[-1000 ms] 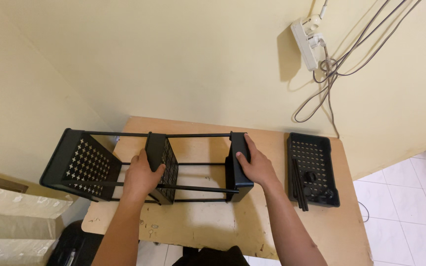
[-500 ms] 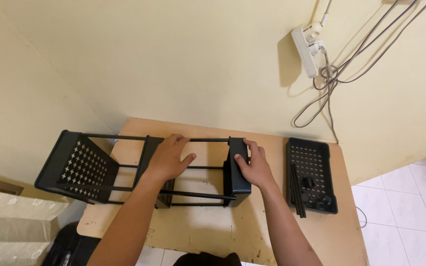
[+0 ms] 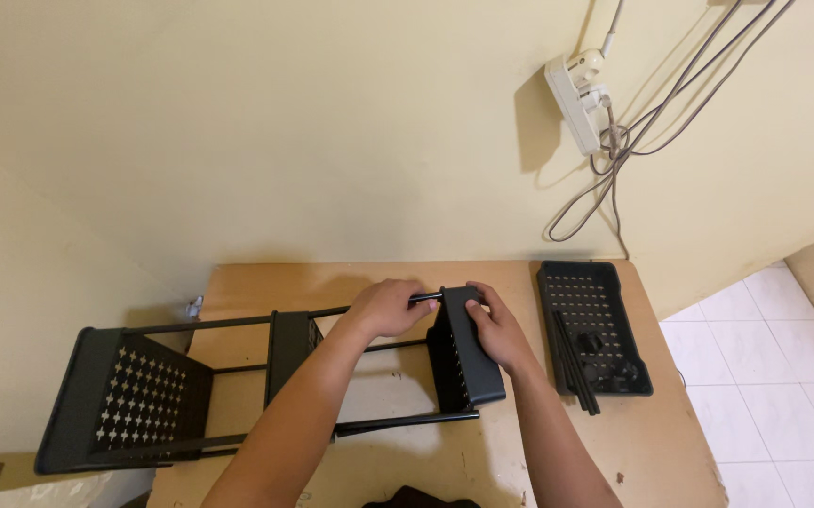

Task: The person assembles a black plastic shelving unit by inserting metal rods into slots on the side panels. They repeatedly insert and remove rods to test fit, then secure the structure by snapping the side panels together.

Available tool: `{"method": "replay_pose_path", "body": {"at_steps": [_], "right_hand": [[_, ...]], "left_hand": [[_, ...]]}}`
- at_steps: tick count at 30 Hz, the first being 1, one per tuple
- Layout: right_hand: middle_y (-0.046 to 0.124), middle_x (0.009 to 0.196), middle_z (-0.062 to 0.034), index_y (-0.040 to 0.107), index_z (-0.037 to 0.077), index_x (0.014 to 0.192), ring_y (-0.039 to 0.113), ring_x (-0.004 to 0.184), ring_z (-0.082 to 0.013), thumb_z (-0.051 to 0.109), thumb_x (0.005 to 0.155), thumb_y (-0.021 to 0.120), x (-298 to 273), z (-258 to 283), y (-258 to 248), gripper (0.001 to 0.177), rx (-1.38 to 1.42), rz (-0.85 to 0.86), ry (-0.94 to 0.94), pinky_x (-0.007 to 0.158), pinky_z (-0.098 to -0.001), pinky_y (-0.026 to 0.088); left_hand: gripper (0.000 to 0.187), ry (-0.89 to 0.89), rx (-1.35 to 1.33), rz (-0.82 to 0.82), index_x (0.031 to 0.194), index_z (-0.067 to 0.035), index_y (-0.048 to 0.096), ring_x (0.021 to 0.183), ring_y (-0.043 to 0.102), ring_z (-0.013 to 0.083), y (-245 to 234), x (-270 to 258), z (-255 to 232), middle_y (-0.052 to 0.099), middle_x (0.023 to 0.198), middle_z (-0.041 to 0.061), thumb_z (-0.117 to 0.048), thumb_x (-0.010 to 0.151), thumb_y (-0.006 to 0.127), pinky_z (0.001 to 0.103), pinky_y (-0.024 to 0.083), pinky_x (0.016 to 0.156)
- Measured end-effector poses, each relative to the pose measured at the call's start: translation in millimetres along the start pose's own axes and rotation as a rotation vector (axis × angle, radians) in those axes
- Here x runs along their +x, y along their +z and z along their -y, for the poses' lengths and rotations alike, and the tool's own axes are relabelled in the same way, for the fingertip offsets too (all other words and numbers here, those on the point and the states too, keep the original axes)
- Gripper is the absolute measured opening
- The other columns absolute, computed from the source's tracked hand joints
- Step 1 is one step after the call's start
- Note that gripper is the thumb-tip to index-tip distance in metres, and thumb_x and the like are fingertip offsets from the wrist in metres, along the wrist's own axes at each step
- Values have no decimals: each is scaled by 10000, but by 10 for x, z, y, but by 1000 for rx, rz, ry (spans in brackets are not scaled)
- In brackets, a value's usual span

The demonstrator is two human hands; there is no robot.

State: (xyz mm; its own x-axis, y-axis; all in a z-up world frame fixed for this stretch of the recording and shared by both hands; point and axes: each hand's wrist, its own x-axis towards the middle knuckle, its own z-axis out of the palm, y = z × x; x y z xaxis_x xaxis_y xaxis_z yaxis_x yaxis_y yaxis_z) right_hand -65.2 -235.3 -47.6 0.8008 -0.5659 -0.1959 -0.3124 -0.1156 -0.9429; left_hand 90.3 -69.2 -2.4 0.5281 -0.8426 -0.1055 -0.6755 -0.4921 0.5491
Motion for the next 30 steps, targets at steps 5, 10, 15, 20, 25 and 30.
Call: {"method": "replay_pose_path", "body": {"at_steps": [5, 10, 15, 20, 25, 30], "right_hand": [[657, 1299, -130, 528, 168, 1435, 694, 1020, -202, 252, 1013, 511, -39, -17, 28, 431, -8, -23, -29, 880, -318, 546], [646, 1312, -132, 514, 165, 1436, 691, 1035, -208, 253, 1012, 501, -57, -28, 16, 433, -5, -8, -9, 889, -319, 540], [631, 1327, -156, 520, 152, 1439, 671, 1073, -219, 249, 1013, 510, -40, -70, 0, 437, 39, 19, -47, 919, -327, 528], [623, 1330, -157, 507, 149, 1444, 669, 1106, -227, 264, 1017, 509, -5, -108, -22, 442, -21, 22, -75, 943, -333, 520], [628, 1332, -177, 507, 138, 1437, 670, 1111, -251, 267, 1017, 507, 14, -100, -6, 439, -53, 17, -106, 950, -348, 520], [634, 1344, -189, 506, 137, 1430, 668, 1135, -277, 275, 1010, 501, 39, -153, -3, 442, -48, 20, -117, 956, -371, 518]], "left_hand": [[487, -28, -42, 71, 1038, -104, 760, 1009, 685, 353, 23, 136, -24, 735, 1056, 145, -552, 912, 620, 468, 549, 862], [477, -61, -71, 155, 1012, -100, 768, 994, 699, 339, 101, 280, 58, 742, 1037, 147, -540, 891, 630, 451, 551, 858], [542, -23, -104, 171, 920, -57, 767, 901, 698, 342, 175, 364, 148, 731, 936, 176, -585, 883, 652, 449, 554, 809], [595, -103, -105, 205, 874, -39, 760, 820, 709, 350, 254, 414, 202, 733, 834, 198, -626, 866, 656, 462, 558, 755], [600, -45, -84, 115, 925, -78, 785, 844, 685, 326, 287, 428, 228, 728, 888, 152, -661, 831, 679, 449, 546, 746], [634, -145, -59, 179, 893, -55, 782, 804, 704, 330, 288, 409, 227, 739, 827, 179, -674, 840, 653, 451, 554, 741]]}}
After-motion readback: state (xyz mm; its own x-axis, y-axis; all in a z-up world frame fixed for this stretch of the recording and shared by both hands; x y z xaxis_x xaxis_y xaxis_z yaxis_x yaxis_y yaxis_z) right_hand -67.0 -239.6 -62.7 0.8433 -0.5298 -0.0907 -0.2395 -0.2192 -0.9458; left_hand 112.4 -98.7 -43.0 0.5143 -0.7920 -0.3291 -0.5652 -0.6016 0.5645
